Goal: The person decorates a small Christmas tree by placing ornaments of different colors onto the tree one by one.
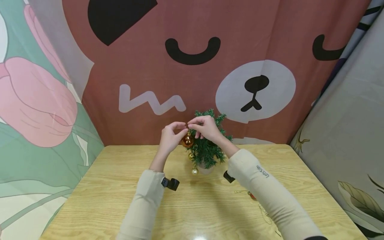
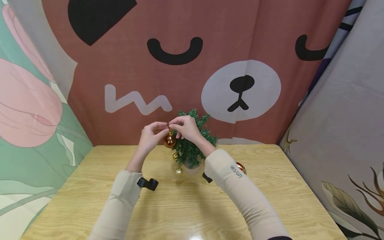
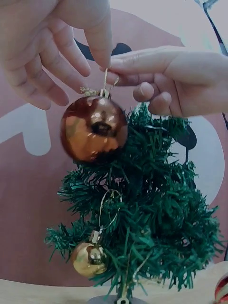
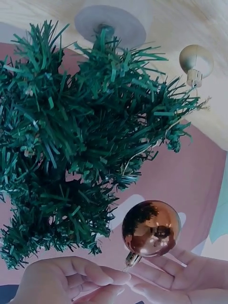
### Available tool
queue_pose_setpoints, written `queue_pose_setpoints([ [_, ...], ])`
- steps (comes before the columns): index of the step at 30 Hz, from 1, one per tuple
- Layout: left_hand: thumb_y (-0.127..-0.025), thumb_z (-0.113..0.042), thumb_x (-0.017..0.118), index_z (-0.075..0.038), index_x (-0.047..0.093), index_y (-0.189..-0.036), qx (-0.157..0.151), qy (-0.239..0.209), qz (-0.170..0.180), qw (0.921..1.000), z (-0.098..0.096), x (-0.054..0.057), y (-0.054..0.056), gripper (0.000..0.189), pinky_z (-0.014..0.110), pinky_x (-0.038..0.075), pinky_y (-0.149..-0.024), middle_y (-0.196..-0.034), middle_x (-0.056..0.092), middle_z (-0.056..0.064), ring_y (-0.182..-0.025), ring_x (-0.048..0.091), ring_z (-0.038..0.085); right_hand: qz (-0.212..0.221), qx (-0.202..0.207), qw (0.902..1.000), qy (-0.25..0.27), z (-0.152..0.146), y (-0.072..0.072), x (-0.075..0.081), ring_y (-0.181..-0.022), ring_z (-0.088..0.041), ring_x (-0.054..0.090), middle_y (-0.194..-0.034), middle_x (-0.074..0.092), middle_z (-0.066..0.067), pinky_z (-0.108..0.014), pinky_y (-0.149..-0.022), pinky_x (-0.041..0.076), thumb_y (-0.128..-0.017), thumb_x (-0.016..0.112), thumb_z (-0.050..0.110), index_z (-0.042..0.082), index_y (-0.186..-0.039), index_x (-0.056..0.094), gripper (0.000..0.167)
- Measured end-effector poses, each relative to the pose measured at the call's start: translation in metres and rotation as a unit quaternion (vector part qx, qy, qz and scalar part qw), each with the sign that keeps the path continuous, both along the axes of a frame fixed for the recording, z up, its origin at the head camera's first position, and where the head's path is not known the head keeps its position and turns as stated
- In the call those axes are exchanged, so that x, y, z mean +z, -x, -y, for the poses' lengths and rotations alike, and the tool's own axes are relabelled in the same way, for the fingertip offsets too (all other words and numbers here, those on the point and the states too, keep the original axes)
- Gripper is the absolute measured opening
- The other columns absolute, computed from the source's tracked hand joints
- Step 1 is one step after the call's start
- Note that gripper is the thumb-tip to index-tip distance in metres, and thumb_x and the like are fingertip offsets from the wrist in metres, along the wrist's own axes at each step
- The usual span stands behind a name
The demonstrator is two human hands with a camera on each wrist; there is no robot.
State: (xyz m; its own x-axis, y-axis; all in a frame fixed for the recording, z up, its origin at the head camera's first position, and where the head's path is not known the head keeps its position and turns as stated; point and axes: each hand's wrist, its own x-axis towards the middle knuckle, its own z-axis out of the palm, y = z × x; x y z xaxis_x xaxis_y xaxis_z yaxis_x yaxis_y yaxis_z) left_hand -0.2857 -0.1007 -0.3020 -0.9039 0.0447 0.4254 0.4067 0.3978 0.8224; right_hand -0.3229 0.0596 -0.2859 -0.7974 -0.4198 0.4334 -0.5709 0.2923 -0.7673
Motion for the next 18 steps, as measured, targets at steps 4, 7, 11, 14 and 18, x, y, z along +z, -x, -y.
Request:
queue_pose_setpoints([
  [4,-0.086,-0.016,0.06,-0.001,0.063,-0.104,-0.007,0.026,0.0,0.9996,-0.003,0.001,0.007,0.023,0.035,0.048,-0.074,-0.099,0.064,0.011,-0.09,0.058,0.023,-0.017,-0.003,0.9999,0.004,0.001,0.002,0.004,-0.046,-0.032,0.055,-0.067,0.061,-0.02,-0.033,-0.039,0.045,-0.086,0.06,0.009,-0.002,-0.095,0.067,0.016],
  [7,-0.088,-0.017,0.058,-0.002,0.064,-0.103,-0.007,0.043,-0.006,0.9991,-0.006,0.003,0.011,0.022,0.035,0.048,-0.073,-0.098,0.064,0.011,-0.087,0.059,0.023,-0.033,-0.004,0.9994,0.006,0.001,0.003,0.009,-0.044,-0.028,0.055,-0.066,0.061,-0.019,-0.029,-0.038,0.044,-0.085,0.061,0.007,-0.003,-0.094,0.067,0.015],
  [11,-0.088,-0.017,0.057,-0.001,0.066,-0.098,-0.002,0.055,-0.011,0.9984,-0.01,0.007,0.014,0.021,0.033,0.049,-0.07,-0.094,0.066,0.011,-0.082,0.06,0.023,-0.044,-0.009,0.999,-0.002,0.001,0.005,0.013,-0.044,-0.032,0.054,-0.064,0.062,-0.019,-0.026,-0.037,0.043,-0.085,0.06,0.006,-0.005,-0.093,0.067,0.015],
  [14,-0.088,-0.017,0.058,-0.001,0.067,-0.094,0.001,0.061,-0.005,0.9981,-0.012,0.01,0.016,0.019,0.032,0.049,-0.067,-0.09,0.066,0.01,-0.079,0.061,0.023,-0.039,-0.016,0.9991,-0.008,0.001,0.007,0.015,-0.045,-0.034,0.054,-0.064,0.062,-0.019,-0.027,-0.037,0.043,-0.085,0.06,0.007,-0.004,-0.093,0.067,0.016],
  [18,-0.087,-0.015,0.059,-0.001,0.068,-0.091,0.008,0.074,-0.004,0.9972,-0.013,0.012,0.018,0.017,0.031,0.049,-0.064,-0.086,0.066,0.01,-0.076,0.06,0.022,-0.026,-0.025,0.9992,-0.017,0.0,0.008,0.017,-0.045,-0.032,0.055,-0.066,0.063,-0.017,-0.033,-0.039,0.045,-0.085,0.06,0.009,-0.002,-0.093,0.068,0.016],
])
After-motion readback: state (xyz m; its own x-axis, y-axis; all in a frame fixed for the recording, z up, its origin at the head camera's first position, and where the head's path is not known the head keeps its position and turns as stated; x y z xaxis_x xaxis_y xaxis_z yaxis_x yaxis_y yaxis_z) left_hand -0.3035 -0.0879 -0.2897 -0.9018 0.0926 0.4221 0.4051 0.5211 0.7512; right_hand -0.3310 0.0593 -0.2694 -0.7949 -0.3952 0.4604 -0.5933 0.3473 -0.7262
